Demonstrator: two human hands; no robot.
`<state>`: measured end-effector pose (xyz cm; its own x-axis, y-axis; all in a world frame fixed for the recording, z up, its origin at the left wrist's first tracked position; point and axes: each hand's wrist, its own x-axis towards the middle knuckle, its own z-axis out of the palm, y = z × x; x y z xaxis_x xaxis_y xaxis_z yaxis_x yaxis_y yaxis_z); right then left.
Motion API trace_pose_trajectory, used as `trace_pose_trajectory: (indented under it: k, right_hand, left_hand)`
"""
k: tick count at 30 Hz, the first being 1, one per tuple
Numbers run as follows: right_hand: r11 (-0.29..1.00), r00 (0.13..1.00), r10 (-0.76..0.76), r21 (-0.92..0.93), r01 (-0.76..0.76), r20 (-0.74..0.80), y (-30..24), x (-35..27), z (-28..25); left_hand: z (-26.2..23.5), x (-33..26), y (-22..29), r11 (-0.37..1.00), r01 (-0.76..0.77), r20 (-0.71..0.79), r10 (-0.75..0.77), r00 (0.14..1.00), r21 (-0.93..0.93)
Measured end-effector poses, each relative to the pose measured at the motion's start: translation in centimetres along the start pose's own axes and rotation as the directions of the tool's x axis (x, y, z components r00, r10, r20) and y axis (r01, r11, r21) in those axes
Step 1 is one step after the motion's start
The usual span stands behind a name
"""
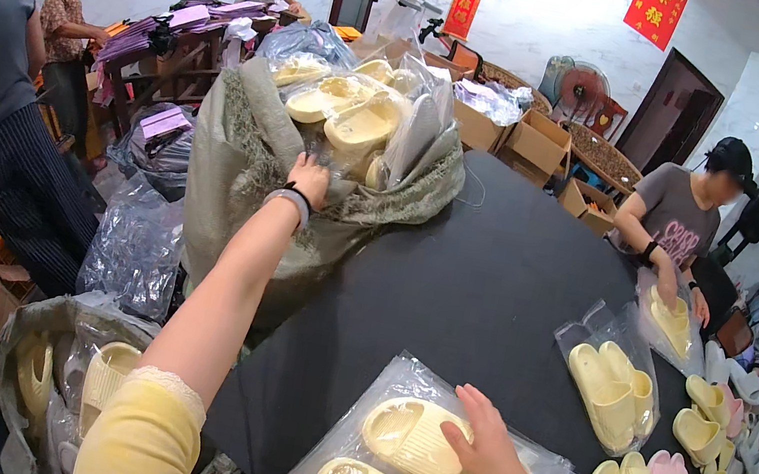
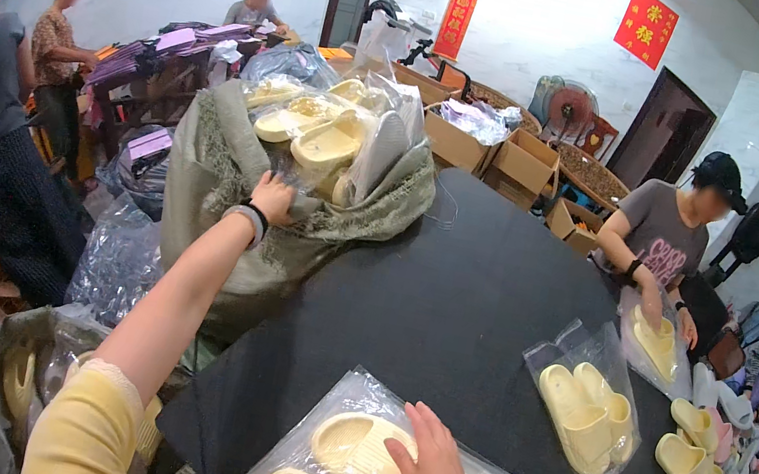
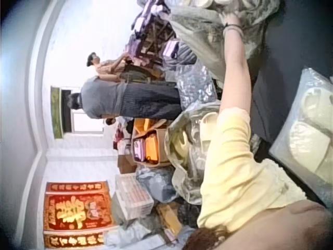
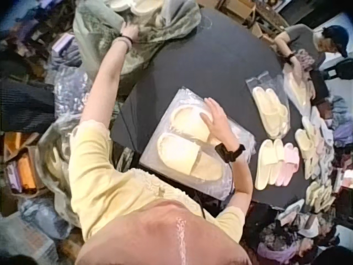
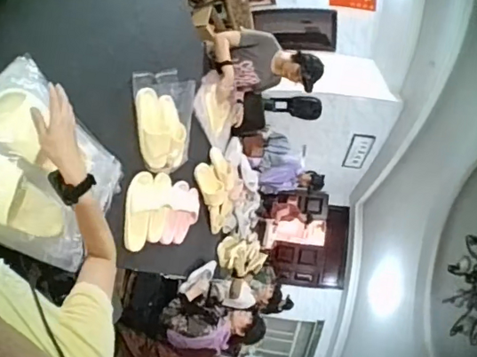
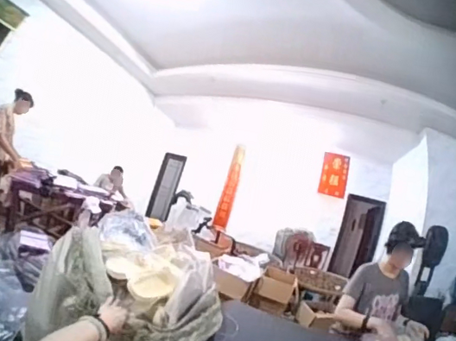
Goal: Sorting and putting pairs of slippers into plastic bags at a shared work table.
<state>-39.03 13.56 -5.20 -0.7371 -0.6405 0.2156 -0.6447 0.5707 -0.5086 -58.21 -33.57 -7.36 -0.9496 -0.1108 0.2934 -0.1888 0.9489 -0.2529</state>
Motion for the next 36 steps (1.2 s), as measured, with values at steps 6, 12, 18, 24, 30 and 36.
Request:
trace_pose_trajectory:
  k: [6, 12, 18, 24, 30, 36]
  right_hand:
    - [0.98, 0.989, 0.105, 0.158, -0.121, 0.105, 1.6, 0.3, 1.1]
    - [0.958, 0.993, 0.111, 0.263, -0.115, 0.031, 1.7, 0.0, 1.4]
    - [0.922, 0.981, 0.186, 0.335, -0.195, 0.058, 2.0, -0.8, 1.0]
    - [0.894, 0.983, 0.184, 0.413, -0.175, 0.018, 2.3, -1.0, 1.7]
    - [0.859, 0.979, 0.202, 0.481, -0.174, -0.008, 3.3, -1.6, 2.1]
    - [0.803, 0.963, 0.263, 0.541, -0.248, 0.051, 4.2, -1.5, 3.1]
  left_hand:
    - [-1.9, -5.8, 4.5, 0.899, -0.247, -0.195, 0.186, 0.963, -0.362]
    - [-5.7, -17.8, 9.8, 0.627, -0.637, -0.066, 0.687, 0.723, -0.449]
    - [-8.8, -17.8, 9.5, 0.722, -0.431, 0.03, 0.528, 0.849, -0.541]
    - [-9.4, -14.8, 8.7, 0.529, -0.04, -0.129, -0.132, 0.983, -0.847]
    - [-20.6, -9.4, 14.6, -0.448, 0.035, 0.098, -0.119, 0.988, -0.894]
    - [-23.2, -10.3, 28.4, -0.584, -0.182, -0.494, 0.436, 0.752, -0.792]
